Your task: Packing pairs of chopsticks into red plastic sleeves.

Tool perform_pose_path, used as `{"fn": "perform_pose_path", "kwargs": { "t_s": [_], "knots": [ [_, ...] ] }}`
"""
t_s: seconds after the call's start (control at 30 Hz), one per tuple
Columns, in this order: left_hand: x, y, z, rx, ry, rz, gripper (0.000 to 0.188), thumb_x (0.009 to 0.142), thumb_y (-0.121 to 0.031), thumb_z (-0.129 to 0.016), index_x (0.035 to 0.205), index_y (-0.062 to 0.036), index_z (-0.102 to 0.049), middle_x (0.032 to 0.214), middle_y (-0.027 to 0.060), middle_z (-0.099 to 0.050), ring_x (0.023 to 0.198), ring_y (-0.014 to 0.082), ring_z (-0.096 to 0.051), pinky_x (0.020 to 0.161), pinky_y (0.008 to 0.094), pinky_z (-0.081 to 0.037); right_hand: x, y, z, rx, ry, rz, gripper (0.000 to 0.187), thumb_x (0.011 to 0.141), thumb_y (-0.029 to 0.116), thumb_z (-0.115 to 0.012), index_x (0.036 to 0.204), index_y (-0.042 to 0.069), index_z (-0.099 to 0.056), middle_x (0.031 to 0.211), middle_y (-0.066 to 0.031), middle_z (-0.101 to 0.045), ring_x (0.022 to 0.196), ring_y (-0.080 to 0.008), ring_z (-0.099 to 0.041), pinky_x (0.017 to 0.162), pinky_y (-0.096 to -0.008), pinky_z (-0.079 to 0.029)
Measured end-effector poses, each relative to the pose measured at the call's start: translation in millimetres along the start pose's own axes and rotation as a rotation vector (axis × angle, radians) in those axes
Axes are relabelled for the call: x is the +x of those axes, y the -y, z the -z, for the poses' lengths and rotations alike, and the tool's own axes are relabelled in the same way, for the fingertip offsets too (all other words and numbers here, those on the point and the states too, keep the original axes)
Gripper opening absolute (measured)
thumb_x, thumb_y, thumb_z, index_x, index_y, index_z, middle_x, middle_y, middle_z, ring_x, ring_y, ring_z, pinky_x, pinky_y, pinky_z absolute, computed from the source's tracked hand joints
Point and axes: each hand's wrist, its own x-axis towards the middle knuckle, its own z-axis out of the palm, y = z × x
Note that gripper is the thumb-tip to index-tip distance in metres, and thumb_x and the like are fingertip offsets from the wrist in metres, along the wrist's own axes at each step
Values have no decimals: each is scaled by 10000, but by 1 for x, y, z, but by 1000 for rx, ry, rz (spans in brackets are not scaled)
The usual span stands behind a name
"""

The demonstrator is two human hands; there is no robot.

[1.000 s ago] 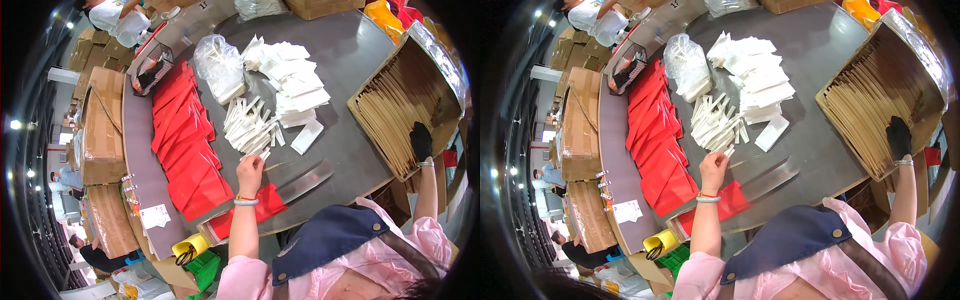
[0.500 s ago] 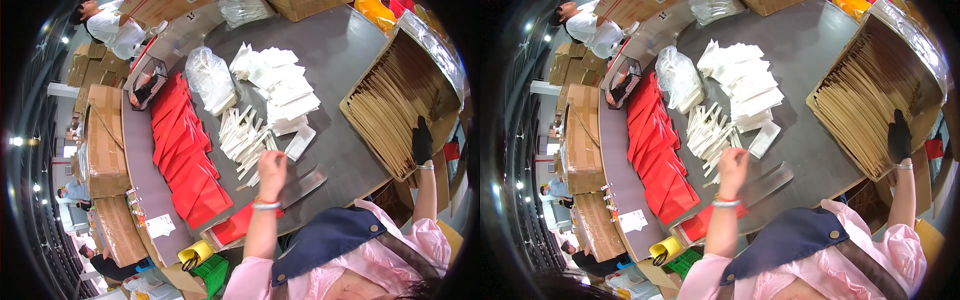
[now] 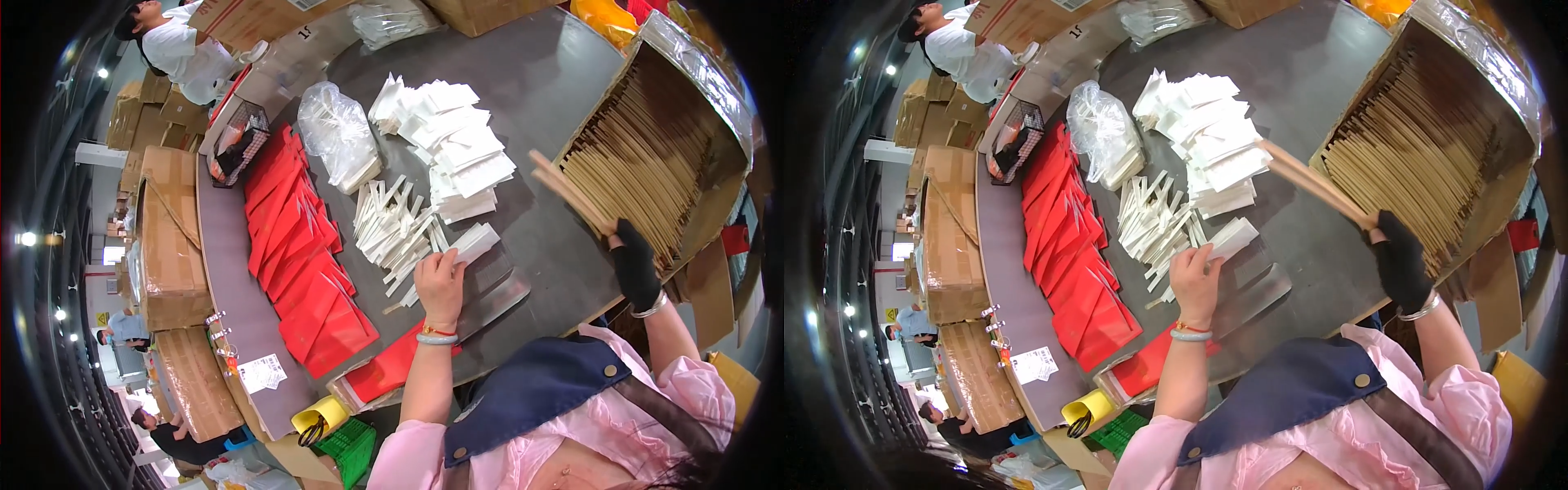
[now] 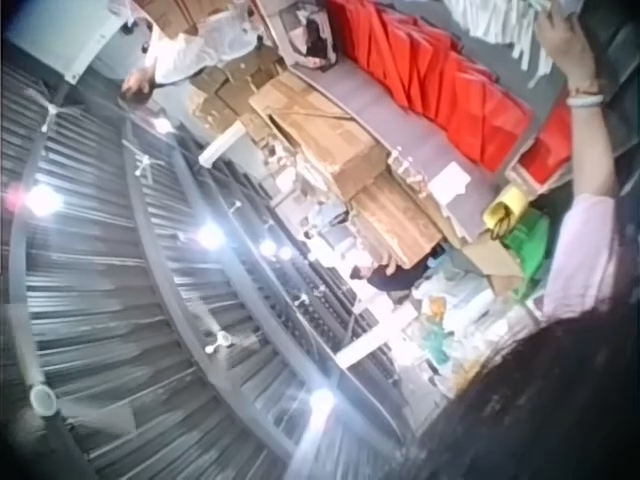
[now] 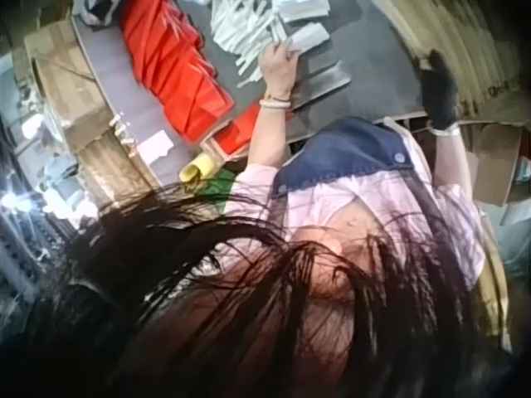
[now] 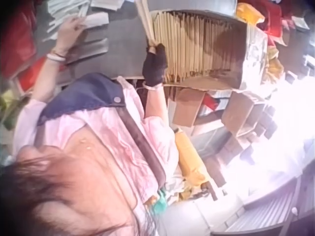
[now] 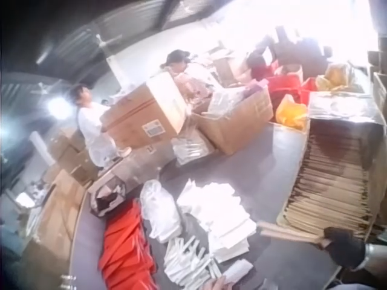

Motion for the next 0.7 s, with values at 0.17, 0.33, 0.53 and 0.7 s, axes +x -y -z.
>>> {"fn": "perform_pose_path", "kwargs": {
  "t_s": [0.17,0.33,0.53,0.7],
  "knots": [
    [1,5,2,35,-51,-62,308,684,-92,-795,980,-103,-713,890,61,-628,820,268,-579,743,378,-485,-2,15,-16,149,111,0,129,954,55,-503,1048,8,-579,817,-29,-556,777,-125,-518,721,-258,-436],
    [-9,6,22,-406,197,198,306,687,-85,-789,986,-108,-732,756,59,-612,734,264,-574,700,386,-489,0,7,-29,72,175,89,157,919,5,-553,1062,25,-613,818,-65,-562,769,-171,-562,720,-287,-462],
    [-61,-16,51,-51,390,99,445,657,-206,-815,1080,-113,-712,952,73,-606,940,269,-554,868,380,-451,15,-2,-55,-119,492,384,207,868,83,-625,1068,80,-676,804,-131,-582,751,-293,-597,687,-378,-485],
    [-94,-10,76,31,165,194,610,607,-211,-843,1165,-60,-649,1135,102,-581,1077,329,-497,927,427,-423,29,3,-67,-476,690,492,217,847,174,-652,1059,184,-698,811,-133,-590,772,-315,-604,675,-419,-488]
  ]
}}
